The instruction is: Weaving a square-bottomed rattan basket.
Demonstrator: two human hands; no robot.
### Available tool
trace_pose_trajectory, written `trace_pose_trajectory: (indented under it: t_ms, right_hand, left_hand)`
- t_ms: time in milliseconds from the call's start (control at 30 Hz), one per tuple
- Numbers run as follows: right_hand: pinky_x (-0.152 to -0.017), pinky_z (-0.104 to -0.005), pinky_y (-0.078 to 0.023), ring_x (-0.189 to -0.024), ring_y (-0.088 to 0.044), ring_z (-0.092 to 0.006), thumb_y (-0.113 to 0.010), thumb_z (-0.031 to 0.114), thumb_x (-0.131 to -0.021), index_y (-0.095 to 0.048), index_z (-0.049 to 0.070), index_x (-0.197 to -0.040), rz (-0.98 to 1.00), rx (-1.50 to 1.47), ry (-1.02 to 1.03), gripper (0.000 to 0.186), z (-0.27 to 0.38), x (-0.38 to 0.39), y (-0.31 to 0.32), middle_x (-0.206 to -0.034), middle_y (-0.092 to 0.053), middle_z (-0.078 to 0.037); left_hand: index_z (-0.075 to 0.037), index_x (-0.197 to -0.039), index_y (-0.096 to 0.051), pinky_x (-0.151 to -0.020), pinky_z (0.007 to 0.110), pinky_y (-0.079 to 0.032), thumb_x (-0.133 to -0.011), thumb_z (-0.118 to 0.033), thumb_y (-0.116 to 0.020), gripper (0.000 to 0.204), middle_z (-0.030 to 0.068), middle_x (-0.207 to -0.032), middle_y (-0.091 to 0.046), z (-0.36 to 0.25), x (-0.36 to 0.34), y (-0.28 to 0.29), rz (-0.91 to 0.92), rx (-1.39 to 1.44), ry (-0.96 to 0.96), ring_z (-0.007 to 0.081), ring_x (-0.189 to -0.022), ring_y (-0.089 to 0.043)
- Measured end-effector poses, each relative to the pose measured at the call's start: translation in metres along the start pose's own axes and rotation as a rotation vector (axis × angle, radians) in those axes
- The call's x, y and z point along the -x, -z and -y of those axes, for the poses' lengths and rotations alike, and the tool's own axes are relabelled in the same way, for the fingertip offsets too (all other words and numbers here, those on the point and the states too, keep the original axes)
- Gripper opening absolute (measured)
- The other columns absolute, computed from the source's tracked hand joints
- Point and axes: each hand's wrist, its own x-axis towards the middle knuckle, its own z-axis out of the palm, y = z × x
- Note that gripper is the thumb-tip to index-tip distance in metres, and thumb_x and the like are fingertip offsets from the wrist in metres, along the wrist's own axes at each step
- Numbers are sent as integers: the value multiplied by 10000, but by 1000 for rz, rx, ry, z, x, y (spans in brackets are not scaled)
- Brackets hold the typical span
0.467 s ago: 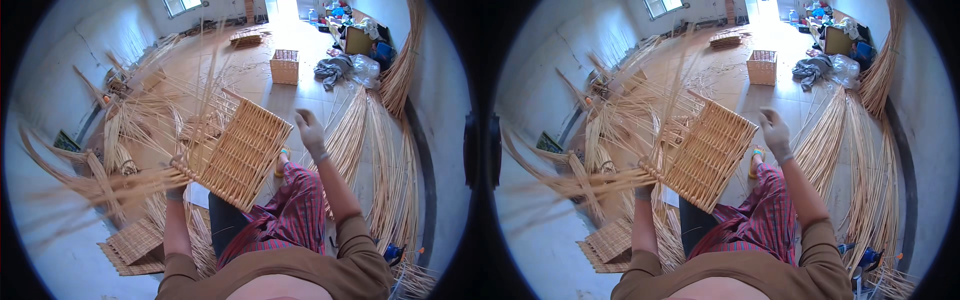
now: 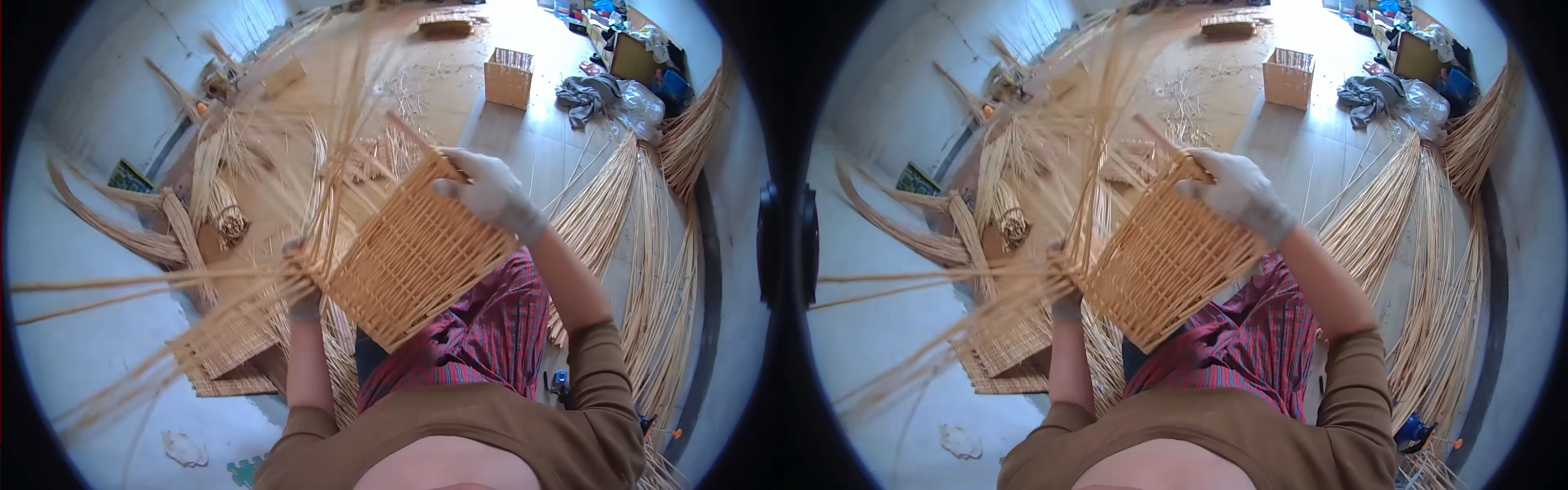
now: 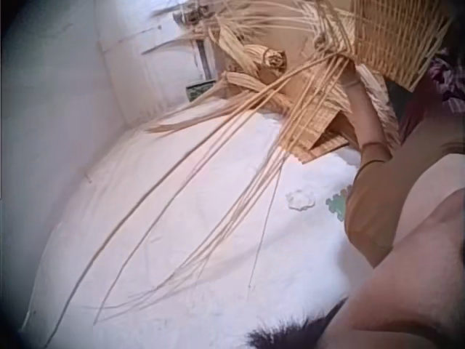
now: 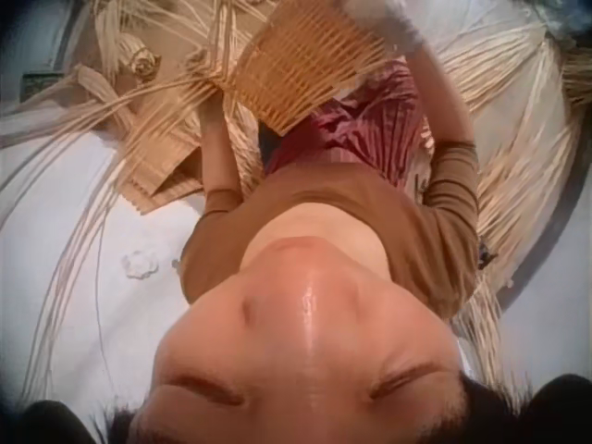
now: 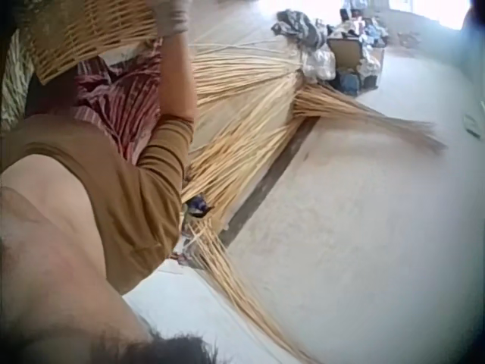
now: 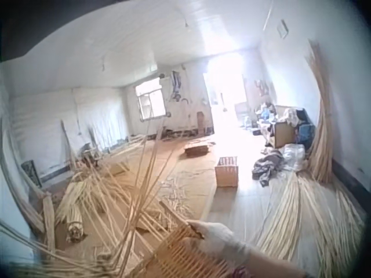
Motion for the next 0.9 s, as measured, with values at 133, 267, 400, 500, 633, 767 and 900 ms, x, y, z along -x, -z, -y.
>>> trace_pose_trajectory:
  t_ms: [133,267,400,500,633,767,900]
  right_hand:
    - [-1058,-360,-531,-1237,-694,-259,-778,217,-965,-588,74,-1487,-308,-319,5,573,-61,50,-44,-1304,-736,-167]
    - [-1066,-334,-518,-1268,-657,-175,-774,37,-950,-544,57,-1529,-588,-352,-103,624,-128,92,-91,-1347,-722,-135]
    - [-1081,-346,-513,-1278,-660,-202,-748,17,-962,-501,65,-1557,-657,-473,-161,646,-167,123,-114,-1362,-707,-143]
    - [-1095,-359,-507,-1286,-651,-222,-709,-1,-982,-506,45,-1534,-623,-459,-193,590,-179,132,-119,-1390,-680,-157]
    - [-1167,-333,-435,-1366,-568,-196,-611,-48,-1029,-451,-4,-1563,-630,-445,-82,559,-185,130,-130,-1480,-604,-129]
    - [-1126,-353,-485,-1320,-617,-219,-661,-31,-1004,-493,28,-1540,-688,-369,-284,566,-183,132,-145,-1432,-641,-149]
    - [-1155,-403,-465,-1407,-562,-293,-716,79,-1005,-466,81,-1572,-666,-619,-298,619,-169,137,-136,-1511,-565,-207]
  left_hand:
    - [-69,-1531,-517,-1260,450,-390,-1153,-339,-438,470,107,-1551,-555,-35,-35,29,1081,2062,214,258,-1404,-547]
    - [-37,-1503,-538,-1172,408,-509,-1154,-356,-462,479,146,-1464,-625,-115,-86,67,1212,3585,1408,264,-1353,-598]
    - [-25,-1458,-592,-1208,430,-469,-1144,-437,-447,538,145,-1444,-652,-140,-82,101,1344,3795,1429,273,-1330,-615]
    - [-21,-1487,-568,-1219,424,-457,-1136,-425,-471,544,142,-1484,-623,-128,-58,115,1577,3165,1675,282,-1349,-596]
    - [-16,-1519,-535,-1216,398,-457,-1149,-359,-445,513,155,-1520,-584,-96,-44,135,1516,2813,1966,275,-1373,-566]
    - [20,-1441,-578,-1168,385,-468,-1126,-227,-523,404,160,-1435,-627,-38,-63,189,1420,2323,1664,287,-1309,-603]
    - [-88,-1328,-663,-1121,458,-447,-1005,-270,-726,376,129,-1223,-692,16,-119,237,938,2216,713,318,-1219,-639]
